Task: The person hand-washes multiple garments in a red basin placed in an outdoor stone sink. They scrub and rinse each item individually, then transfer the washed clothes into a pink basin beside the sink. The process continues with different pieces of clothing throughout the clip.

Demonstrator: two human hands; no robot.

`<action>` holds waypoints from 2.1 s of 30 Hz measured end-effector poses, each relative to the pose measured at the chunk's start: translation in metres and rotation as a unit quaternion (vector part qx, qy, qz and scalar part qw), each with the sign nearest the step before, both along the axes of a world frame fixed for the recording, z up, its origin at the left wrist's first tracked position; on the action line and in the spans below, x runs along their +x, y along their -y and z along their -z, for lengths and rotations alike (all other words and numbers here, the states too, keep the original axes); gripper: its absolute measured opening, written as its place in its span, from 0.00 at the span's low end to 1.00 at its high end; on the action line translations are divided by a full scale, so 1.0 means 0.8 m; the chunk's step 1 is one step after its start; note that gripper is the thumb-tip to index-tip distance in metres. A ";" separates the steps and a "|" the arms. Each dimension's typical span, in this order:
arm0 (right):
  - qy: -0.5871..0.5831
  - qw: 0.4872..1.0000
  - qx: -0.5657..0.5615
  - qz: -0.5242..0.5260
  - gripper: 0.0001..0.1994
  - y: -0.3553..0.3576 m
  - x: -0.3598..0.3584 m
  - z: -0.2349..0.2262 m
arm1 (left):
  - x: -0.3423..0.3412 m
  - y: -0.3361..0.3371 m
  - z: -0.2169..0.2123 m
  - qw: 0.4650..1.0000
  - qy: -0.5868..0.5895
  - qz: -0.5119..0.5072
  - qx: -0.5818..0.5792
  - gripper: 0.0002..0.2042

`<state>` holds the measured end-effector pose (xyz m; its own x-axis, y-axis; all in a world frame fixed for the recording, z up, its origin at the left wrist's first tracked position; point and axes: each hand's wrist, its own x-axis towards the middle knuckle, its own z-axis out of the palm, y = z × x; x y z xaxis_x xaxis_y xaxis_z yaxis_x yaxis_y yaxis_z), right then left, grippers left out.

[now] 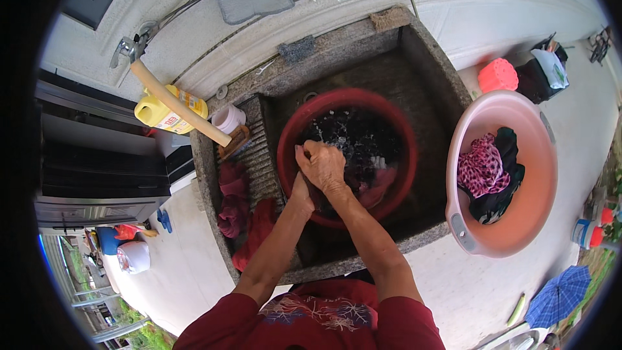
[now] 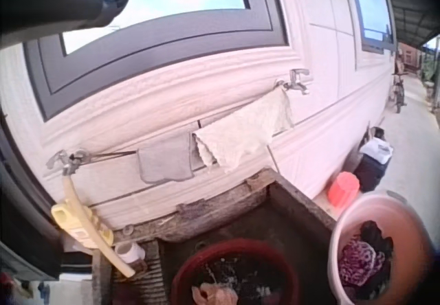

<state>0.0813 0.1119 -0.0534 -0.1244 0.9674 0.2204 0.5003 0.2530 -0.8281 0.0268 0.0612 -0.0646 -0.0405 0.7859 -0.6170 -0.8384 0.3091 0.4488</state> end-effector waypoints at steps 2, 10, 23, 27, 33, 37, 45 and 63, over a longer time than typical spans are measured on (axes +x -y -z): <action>0.022 0.991 0.059 -0.120 0.11 0.065 -0.013 -0.036 | -0.054 0.008 0.082 0.942 0.210 0.085 0.248 0.16; 0.076 0.996 0.035 -0.037 0.13 -0.031 0.061 0.069 | -0.007 0.008 0.032 0.988 -0.068 0.104 -0.087 0.20; 0.277 0.948 -0.063 -0.143 0.12 0.010 0.103 0.244 | -0.075 0.025 0.169 0.792 -0.544 0.274 -0.038 0.18; -0.053 0.953 -0.295 -0.032 0.06 -0.026 0.090 0.174 | -0.061 0.023 0.114 0.991 0.012 -0.100 -0.091 0.20; -0.047 0.989 -0.017 -0.141 0.12 0.089 -0.013 -0.020 | -0.032 0.017 0.069 0.992 0.121 -0.035 -0.014 0.24; 0.061 0.990 0.104 -0.078 0.10 0.079 -0.017 -0.016 | -0.039 0.020 0.074 0.990 0.116 0.002 0.078 0.23; 0.027 0.999 0.022 0.004 0.10 0.018 -0.011 0.004 | -0.023 0.013 0.025 0.999 0.024 0.005 0.038 0.21; 0.413 0.904 0.067 0.090 0.14 -0.029 0.114 0.073 | -0.069 0.011 0.073 0.901 -0.428 0.064 -0.020 0.26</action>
<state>0.1729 0.1347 -0.1116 -0.1426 0.9602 0.2403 0.9771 0.1753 -0.1205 -0.0286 0.0521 -0.1234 -0.4253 0.7959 -0.4310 -0.1467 0.4093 0.9005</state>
